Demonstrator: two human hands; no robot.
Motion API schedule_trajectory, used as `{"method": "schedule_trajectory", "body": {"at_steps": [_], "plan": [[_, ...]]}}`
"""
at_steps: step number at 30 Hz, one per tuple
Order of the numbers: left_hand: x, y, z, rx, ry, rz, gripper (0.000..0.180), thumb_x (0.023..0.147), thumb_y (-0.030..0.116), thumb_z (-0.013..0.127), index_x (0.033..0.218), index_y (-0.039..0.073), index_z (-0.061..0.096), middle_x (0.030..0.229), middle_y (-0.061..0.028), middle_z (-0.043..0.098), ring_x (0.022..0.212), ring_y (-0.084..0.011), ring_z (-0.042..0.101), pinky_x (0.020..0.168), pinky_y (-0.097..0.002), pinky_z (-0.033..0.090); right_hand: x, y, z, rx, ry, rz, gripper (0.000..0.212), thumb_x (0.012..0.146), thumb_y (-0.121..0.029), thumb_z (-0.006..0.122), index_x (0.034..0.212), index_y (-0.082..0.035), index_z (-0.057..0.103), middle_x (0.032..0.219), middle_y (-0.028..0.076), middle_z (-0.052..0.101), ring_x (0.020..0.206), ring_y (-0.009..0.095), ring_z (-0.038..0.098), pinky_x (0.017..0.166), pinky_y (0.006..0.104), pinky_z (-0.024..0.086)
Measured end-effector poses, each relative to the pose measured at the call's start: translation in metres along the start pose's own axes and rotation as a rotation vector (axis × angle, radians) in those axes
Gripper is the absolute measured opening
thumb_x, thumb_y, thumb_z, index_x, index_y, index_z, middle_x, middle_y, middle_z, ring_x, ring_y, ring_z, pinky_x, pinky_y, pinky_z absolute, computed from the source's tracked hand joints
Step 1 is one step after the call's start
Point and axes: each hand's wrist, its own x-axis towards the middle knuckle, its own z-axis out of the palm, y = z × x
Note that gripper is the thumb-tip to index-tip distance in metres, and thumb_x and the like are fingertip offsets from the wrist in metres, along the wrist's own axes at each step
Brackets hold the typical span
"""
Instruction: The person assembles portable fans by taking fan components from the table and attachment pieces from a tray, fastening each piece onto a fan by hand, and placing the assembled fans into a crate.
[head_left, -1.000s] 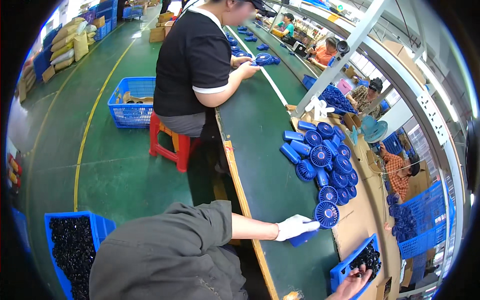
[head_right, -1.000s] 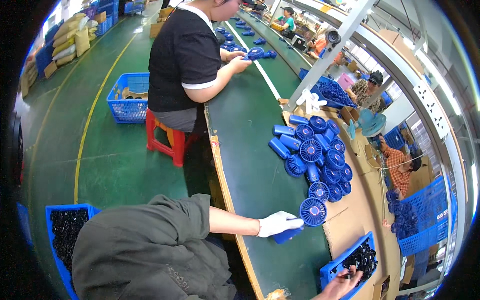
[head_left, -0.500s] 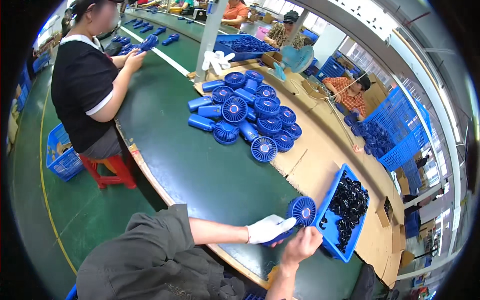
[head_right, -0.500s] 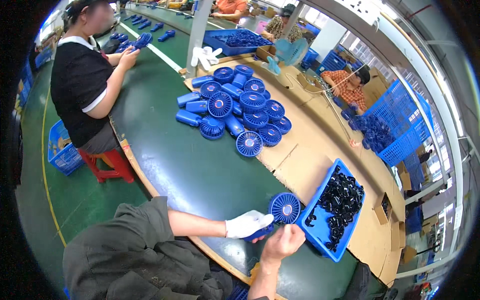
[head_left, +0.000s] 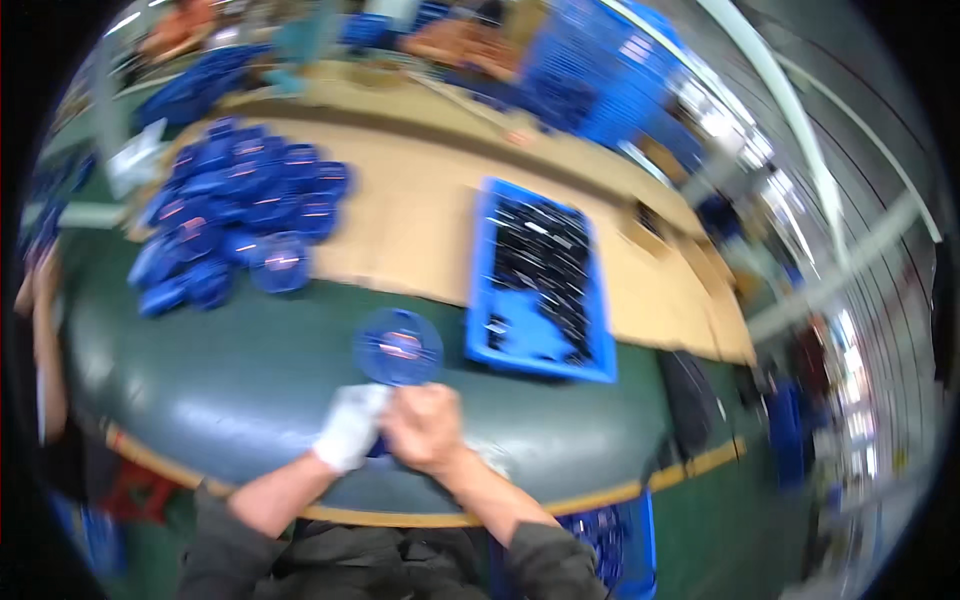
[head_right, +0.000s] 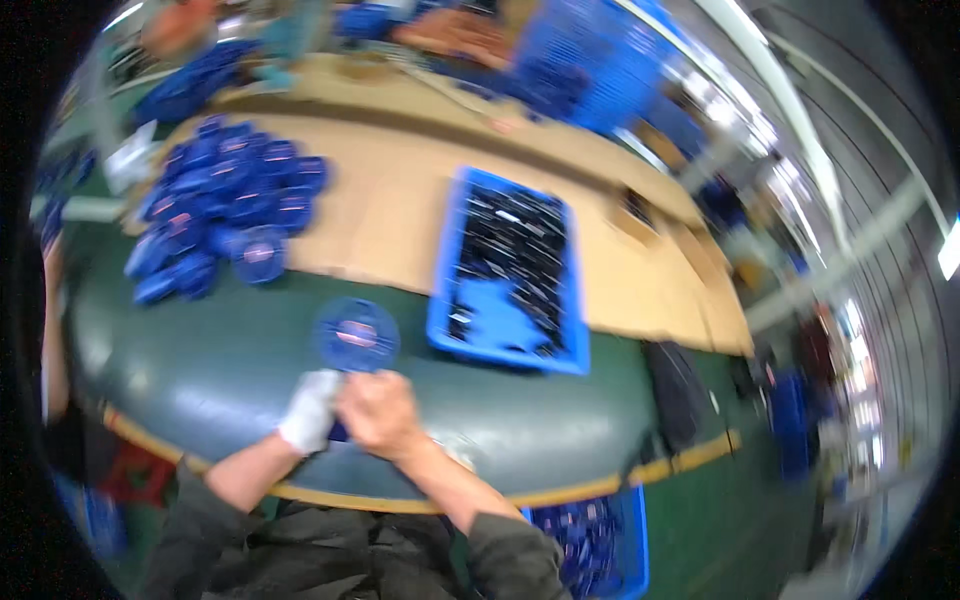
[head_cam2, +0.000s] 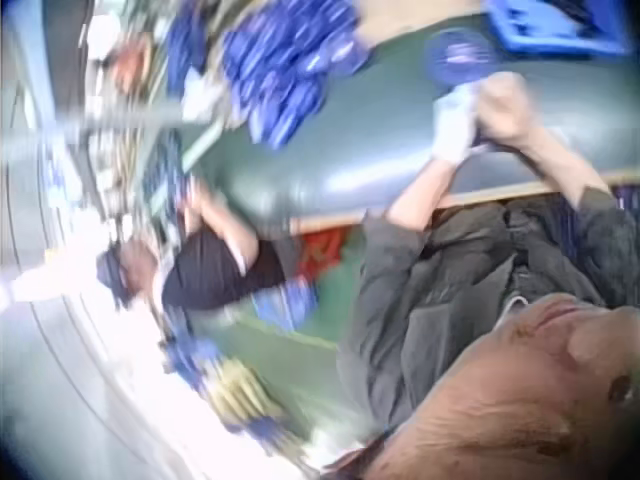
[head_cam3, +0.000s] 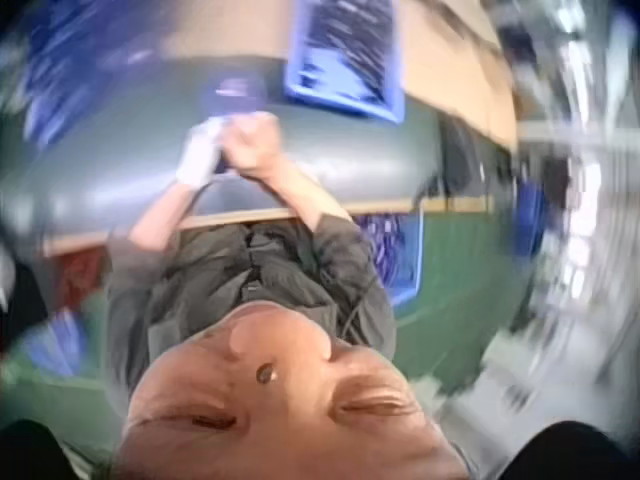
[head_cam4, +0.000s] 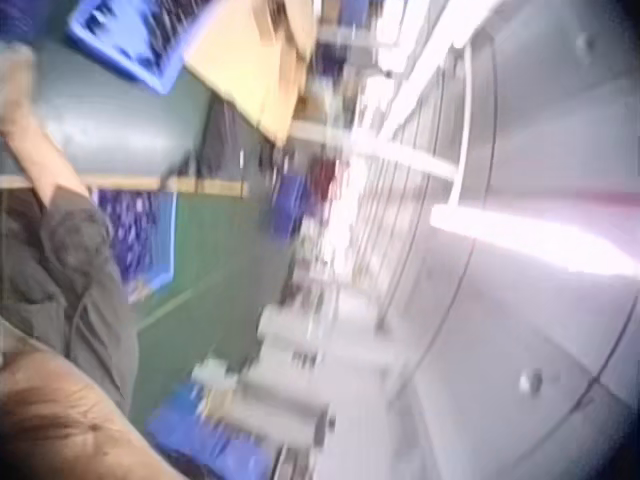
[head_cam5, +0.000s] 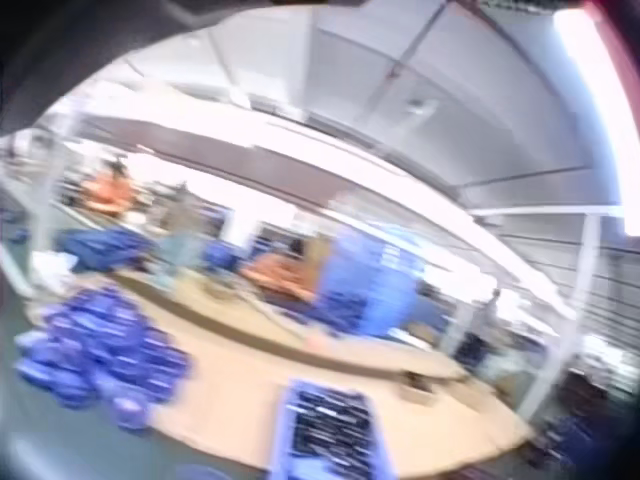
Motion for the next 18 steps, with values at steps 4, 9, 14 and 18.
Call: {"method": "schedule_trajectory", "body": {"at_steps": [4,9,14,18], "plan": [[-0.004,0.030,0.010,0.027,0.069,-0.033,0.018,0.088,0.020,0.059,0.083,0.004,0.064,0.076,0.0040,0.057,0.069,-0.0058,0.050,0.059,-0.0250,0.042,0.022,-0.011,-0.013,0.001,0.091,0.031,0.019,0.071,-0.008,0.070,0.084,0.003,0.060,0.108,0.020,0.055,0.088,0.031,0.057,0.080,0.0424,0.048],[0.003,0.043,0.017,-0.006,0.104,0.003,0.028,0.090,0.022,0.054,0.074,0.000,0.056,0.058,-0.0075,0.055,0.044,-0.0161,0.053,0.043,-0.0288,0.043,0.022,-0.005,-0.037,0.050,0.213,0.255,0.016,0.069,-0.001,0.072,0.079,0.001,0.059,0.086,0.011,0.058,0.067,0.026,0.058,0.059,0.0370,0.049],[0.000,0.038,-0.001,-0.097,0.105,-0.033,0.034,0.089,0.032,0.056,0.073,0.001,0.055,0.056,-0.0066,0.052,0.045,-0.0150,0.051,0.042,-0.0279,0.043,0.018,-0.004,-0.023,0.269,0.172,0.433,0.010,0.074,-0.002,0.070,0.074,0.000,0.060,0.073,0.010,0.059,0.065,0.025,0.059,0.055,0.0347,0.048],[0.009,0.042,0.025,-0.195,-0.044,-0.161,0.033,0.089,0.033,0.061,0.081,0.001,0.057,0.062,-0.0068,0.055,0.048,-0.0156,0.052,0.046,-0.0293,0.046,0.003,-0.005,-0.024,0.724,0.064,0.886,0.020,0.089,-0.014,0.061,0.079,0.003,0.065,0.071,0.010,0.059,0.058,0.019,0.061,0.053,0.0324,0.049]]}}
